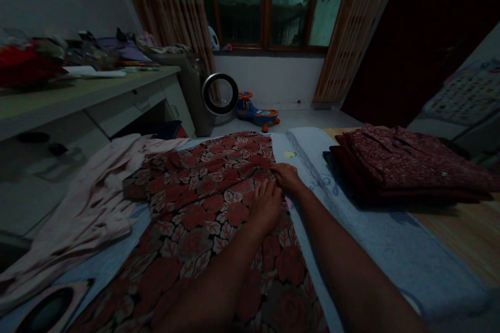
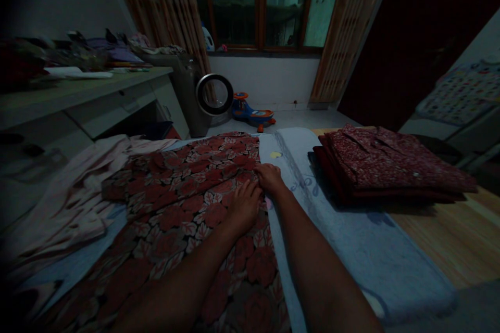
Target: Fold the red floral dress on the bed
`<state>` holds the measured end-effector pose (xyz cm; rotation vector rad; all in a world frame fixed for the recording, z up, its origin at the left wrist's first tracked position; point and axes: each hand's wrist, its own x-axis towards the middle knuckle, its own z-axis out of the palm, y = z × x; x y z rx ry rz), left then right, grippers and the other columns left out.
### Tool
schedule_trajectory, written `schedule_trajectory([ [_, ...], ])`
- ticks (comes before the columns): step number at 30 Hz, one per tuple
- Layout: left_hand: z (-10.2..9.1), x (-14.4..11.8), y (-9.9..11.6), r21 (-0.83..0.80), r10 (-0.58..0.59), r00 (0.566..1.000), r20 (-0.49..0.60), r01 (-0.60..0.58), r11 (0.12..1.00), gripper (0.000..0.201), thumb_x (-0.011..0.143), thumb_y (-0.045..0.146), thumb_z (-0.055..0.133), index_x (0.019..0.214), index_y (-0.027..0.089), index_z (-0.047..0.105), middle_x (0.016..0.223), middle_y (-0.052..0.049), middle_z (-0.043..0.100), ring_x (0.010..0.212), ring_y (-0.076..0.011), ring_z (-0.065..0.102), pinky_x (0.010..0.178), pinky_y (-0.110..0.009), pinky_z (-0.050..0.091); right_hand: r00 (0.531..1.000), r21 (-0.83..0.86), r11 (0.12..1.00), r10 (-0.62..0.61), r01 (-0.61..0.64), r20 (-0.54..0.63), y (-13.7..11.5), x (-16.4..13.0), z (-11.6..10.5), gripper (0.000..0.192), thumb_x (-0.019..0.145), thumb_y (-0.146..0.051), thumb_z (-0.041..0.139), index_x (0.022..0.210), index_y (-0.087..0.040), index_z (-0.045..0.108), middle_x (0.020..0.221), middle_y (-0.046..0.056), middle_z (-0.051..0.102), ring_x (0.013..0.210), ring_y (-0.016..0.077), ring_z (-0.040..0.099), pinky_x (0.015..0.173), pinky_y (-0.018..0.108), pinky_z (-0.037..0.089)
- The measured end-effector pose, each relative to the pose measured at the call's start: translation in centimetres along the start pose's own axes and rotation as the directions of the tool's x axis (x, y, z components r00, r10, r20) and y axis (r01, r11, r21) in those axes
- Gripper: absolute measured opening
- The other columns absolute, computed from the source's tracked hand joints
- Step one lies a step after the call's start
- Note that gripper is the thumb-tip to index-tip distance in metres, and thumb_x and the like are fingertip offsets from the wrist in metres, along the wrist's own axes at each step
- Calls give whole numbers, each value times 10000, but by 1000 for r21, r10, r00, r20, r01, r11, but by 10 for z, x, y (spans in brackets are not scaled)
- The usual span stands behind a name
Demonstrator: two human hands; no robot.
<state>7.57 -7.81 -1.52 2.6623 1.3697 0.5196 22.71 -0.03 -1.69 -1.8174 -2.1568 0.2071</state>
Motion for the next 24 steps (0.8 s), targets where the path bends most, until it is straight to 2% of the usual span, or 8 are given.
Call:
schedule_trajectory([
  [5,1,-1,1,7,-18,997,71,18,1000,339,998,195,382,1307,159,517,1483,-146,480,1434,-317,377,1159,-524,336,995,-93,995,33,-25,95,1,4,3,516,968,-286,414,1483,-304,453,1594,18,390,1448,309,331,1138,571,254],
  [9,0,-2,1,8,-23,998,58,23,1000,336,986,188,392,1292,150,525,1478,-135,492,1437,-307,378,1182,-500,313,989,-108,993,56,-42,138,0,9,0,571,965,-336,394,1534,-294,372,1634,22,307,1471,330,280,1141,595,235],
  [19,-4,-2,1,2,-11,998,56,11,1000,437,988,207,385,1416,148,449,1496,-121,477,1425,-309,379,1172,-483,318,983,-132,990,64,-41,174,4,40,-5,623,955,-417,360,1565,-305,305,1661,5,230,1475,371,249,1127,641,248],
  [24,-5,-1,1,14,-10,996,90,8,1000,405,981,200,387,1368,152,498,1496,-124,477,1435,-318,362,1165,-494,322,981,-125,991,67,-44,185,10,56,-5,585,969,-412,322,1542,-297,345,1656,18,250,1460,386,258,1100,678,258],
])
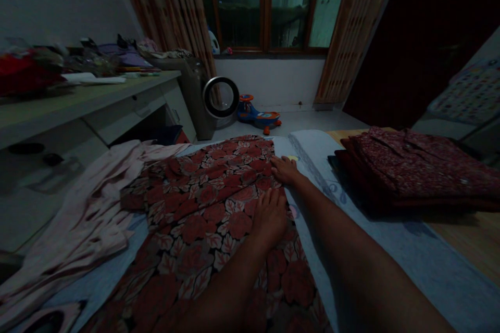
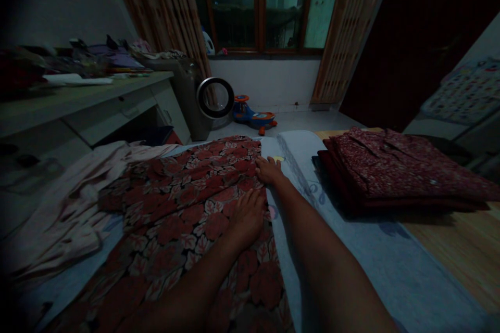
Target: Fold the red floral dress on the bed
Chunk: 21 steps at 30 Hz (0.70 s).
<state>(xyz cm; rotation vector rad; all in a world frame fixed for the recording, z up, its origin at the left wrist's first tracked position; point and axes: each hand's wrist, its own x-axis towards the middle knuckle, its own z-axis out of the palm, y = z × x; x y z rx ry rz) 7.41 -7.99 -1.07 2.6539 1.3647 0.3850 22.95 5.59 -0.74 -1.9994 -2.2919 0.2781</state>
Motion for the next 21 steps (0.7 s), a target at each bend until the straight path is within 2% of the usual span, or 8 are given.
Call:
schedule_trajectory([
  [12,-1,-1,0,-23,-7,1000,-6,7,1000,381,990,219,367,1332,155,522,1477,-116,493,1423,-328,374,1160,-498,330,996,-25,997,79,-80,-34,1,25,-7,560,986,-470,266,1514,-313,372,1657,7,242,1427,380,290,1078,687,279],
  [16,-2,-1,1,-28,-4,1000,-6,4,1000,379,989,222,360,1322,155,527,1468,-121,498,1421,-334,375,1156,-501,335,993,-20,996,89,-91,-77,1,26,-7,595,982,-470,275,1548,-292,326,1652,30,261,1427,390,293,1081,684,271],
  [19,-1,0,0,-24,3,1000,-14,-3,1000,381,977,215,376,1322,161,528,1470,-122,495,1418,-334,382,1162,-510,325,988,-49,998,22,-30,-154,1,24,-6,588,956,-387,358,1538,-303,354,1636,21,304,1445,372,272,1109,649,241],
  [21,0,0,0,-22,4,1000,-13,-5,1000,391,973,218,385,1336,165,520,1475,-123,489,1419,-335,383,1163,-511,324,986,-60,998,-38,28,-160,2,24,-5,566,942,-333,383,1507,-311,413,1606,18,370,1434,350,303,1120,618,236],
])
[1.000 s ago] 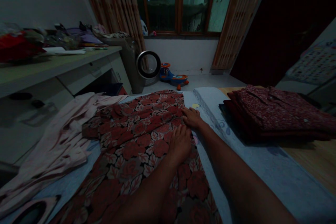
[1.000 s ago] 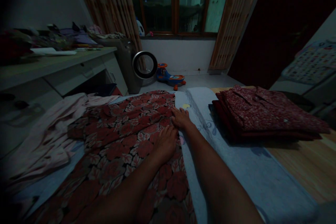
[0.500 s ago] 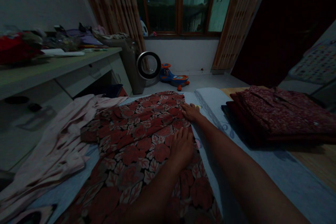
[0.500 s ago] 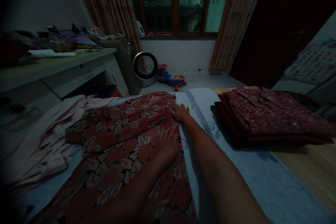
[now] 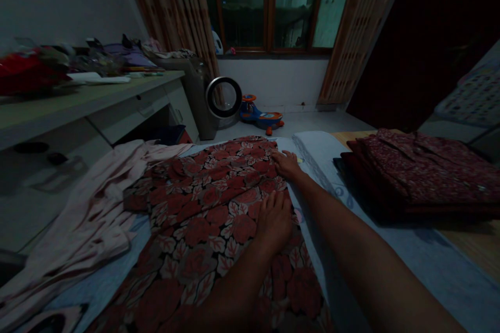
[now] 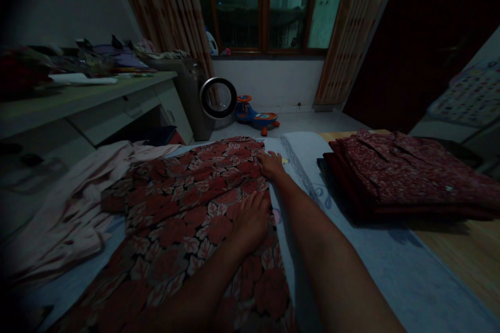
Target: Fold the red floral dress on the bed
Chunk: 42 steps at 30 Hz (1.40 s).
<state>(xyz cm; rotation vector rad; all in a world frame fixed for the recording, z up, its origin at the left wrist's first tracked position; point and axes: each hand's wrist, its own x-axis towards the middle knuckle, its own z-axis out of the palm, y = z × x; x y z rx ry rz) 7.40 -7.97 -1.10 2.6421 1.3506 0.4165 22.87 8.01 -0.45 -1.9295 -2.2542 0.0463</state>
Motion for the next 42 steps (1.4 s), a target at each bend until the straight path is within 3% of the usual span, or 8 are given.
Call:
schedule_trajectory([
  [3,1,0,0,-2,-4,1000,-2,4,1000,403,976,219,381,1356,166,503,1484,-121,481,1425,-329,373,1167,-509,322,999,15,1000,-4,3,35,2,2,2,543,961,-340,348,1496,-302,432,1587,31,402,1409,350,345,1105,621,257],
  [9,2,0,-1,-12,-6,1000,14,6,1000,426,971,228,404,1387,169,476,1499,-126,469,1427,-336,369,1162,-528,324,992,37,994,103,-106,68,5,10,4,587,987,-446,279,1555,-306,324,1642,25,289,1446,395,279,1096,688,236],
  [14,3,0,-2,-29,-3,1000,-16,3,1000,444,969,218,393,1405,174,462,1500,-118,471,1427,-337,367,1158,-517,325,993,55,992,115,-116,19,4,3,3,581,992,-411,289,1560,-288,316,1626,35,327,1443,360,301,1117,610,265],
  [20,2,-1,-1,-54,-3,999,-50,0,999,414,962,223,420,1367,182,493,1456,-110,505,1412,-323,379,1164,-504,316,999,65,998,-20,22,-31,1,-31,5,543,949,-326,436,1490,-276,433,1589,41,398,1419,329,345,1125,532,268],
  [31,-8,-1,-5,-180,-101,984,-148,74,981,404,907,174,511,1311,172,494,1358,-103,569,1277,-237,494,1124,-428,366,1000,71,997,17,-19,23,0,-99,-1,674,937,-519,471,1531,-218,369,1591,94,385,1442,338,314,1150,504,220],
  [42,-8,-5,-8,-128,-30,996,-88,19,992,415,915,159,482,1327,179,534,1362,-103,597,1294,-236,499,1137,-433,349,997,79,997,14,-20,72,-6,-158,-12,794,889,-580,523,1552,-186,334,1599,123,364,1461,338,296,1173,497,225],
])
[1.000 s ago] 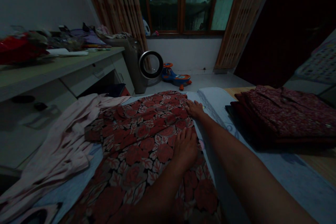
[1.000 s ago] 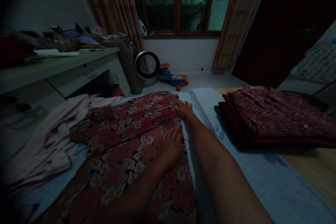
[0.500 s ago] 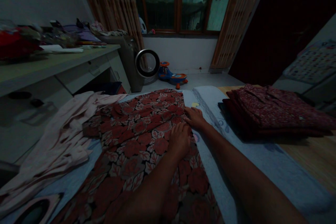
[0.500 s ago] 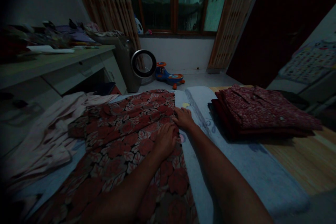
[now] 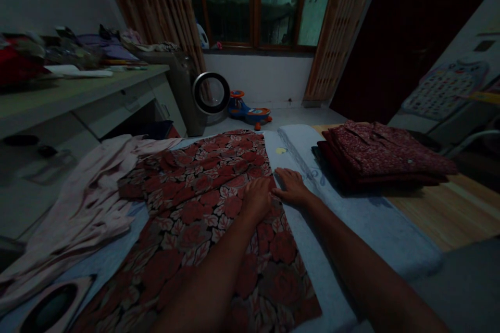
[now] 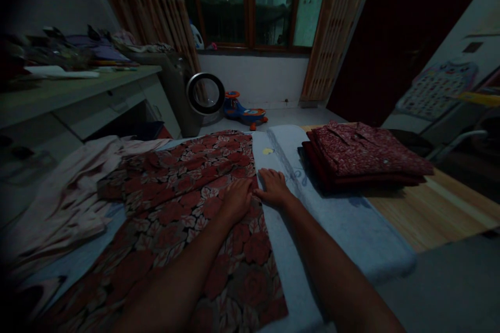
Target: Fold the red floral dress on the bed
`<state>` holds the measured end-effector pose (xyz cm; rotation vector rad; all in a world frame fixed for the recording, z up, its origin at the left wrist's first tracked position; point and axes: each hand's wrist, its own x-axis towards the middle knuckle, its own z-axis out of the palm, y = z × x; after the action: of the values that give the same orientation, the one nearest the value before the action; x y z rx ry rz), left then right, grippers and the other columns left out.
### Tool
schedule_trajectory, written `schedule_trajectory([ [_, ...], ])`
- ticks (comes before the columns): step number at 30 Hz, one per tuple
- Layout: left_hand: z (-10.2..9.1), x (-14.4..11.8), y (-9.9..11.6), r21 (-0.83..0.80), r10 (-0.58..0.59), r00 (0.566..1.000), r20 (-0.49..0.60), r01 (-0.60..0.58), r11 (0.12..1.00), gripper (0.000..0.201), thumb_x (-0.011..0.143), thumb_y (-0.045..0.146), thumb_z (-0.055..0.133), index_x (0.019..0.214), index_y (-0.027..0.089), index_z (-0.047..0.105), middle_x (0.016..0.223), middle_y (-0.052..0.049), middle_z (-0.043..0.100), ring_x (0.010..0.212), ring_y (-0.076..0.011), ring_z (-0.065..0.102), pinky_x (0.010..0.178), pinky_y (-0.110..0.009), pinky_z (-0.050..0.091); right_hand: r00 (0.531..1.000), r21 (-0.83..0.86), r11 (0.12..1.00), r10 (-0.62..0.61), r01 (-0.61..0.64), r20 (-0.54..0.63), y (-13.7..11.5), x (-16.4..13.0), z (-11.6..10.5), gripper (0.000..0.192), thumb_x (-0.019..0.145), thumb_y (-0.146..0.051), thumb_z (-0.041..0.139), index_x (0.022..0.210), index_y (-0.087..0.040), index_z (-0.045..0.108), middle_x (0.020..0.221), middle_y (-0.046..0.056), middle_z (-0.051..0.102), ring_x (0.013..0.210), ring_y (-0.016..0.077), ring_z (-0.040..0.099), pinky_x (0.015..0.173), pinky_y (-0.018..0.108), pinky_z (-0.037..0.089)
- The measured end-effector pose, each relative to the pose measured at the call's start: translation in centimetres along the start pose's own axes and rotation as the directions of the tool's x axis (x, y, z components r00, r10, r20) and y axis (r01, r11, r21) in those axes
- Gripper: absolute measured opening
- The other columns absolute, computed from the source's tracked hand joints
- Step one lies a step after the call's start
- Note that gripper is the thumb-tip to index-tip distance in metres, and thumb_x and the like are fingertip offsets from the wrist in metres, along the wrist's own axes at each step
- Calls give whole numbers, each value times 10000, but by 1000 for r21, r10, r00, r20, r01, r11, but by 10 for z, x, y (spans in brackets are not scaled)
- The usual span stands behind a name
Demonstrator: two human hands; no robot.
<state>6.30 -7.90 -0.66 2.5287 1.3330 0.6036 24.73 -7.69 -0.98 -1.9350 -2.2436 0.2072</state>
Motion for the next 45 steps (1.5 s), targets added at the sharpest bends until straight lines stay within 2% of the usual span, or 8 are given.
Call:
schedule_trajectory([
  [6,2,2,-5,-46,104,994,28,-102,994,471,912,95,415,1359,190,532,1454,-86,549,1400,-210,420,1203,-459,255,997,83,994,-66,69,-41,-10,-24,1,696,902,-427,526,1539,-192,367,1604,109,356,1464,302,291,1187,486,207],
  [10,6,4,-9,-96,152,985,76,-144,985,473,925,98,382,1362,174,547,1452,-89,558,1394,-215,434,1204,-470,255,997,118,990,-73,77,-34,-20,-46,-2,686,900,-369,508,1545,-198,352,1600,101,366,1460,298,304,1191,494,202],
  [14,8,5,-12,-108,173,982,77,-165,980,441,932,116,402,1331,163,585,1426,-99,580,1376,-221,452,1197,-447,279,997,129,989,-65,70,-39,-30,-68,-3,714,896,-331,502,1566,-188,301,1601,109,362,1464,286,307,1188,506,217],
  [18,6,7,-12,-131,196,979,61,-187,974,401,953,137,398,1282,189,622,1385,-83,608,1345,-211,478,1179,-428,316,997,97,992,-74,76,-26,-39,-88,-1,602,928,-254,457,1523,-191,388,1597,108,369,1476,269,297,1189,545,201],
  [22,3,8,-9,-107,185,976,118,-173,979,358,974,195,423,1276,195,615,1405,-89,589,1359,-235,462,1175,-451,318,993,62,991,-121,121,-2,-45,-106,0,540,945,-185,417,1482,-228,454,1581,96,400,1471,265,321,1172,598,204],
  [31,-2,3,-1,-16,204,973,113,-203,979,383,966,385,522,1297,204,585,1409,-115,562,1366,-281,437,1160,-505,311,991,90,990,-114,108,65,-57,-149,-13,507,981,-209,407,1485,-245,459,1586,58,398,1475,280,315,1182,609,198],
  [45,4,1,0,20,207,977,57,-209,978,388,957,402,536,1283,197,585,1399,-117,560,1341,-278,455,1155,-483,319,987,85,985,-156,151,49,-60,-211,-9,551,950,-194,453,1493,-291,447,1569,41,427,1465,283,328,1177,625,219],
])
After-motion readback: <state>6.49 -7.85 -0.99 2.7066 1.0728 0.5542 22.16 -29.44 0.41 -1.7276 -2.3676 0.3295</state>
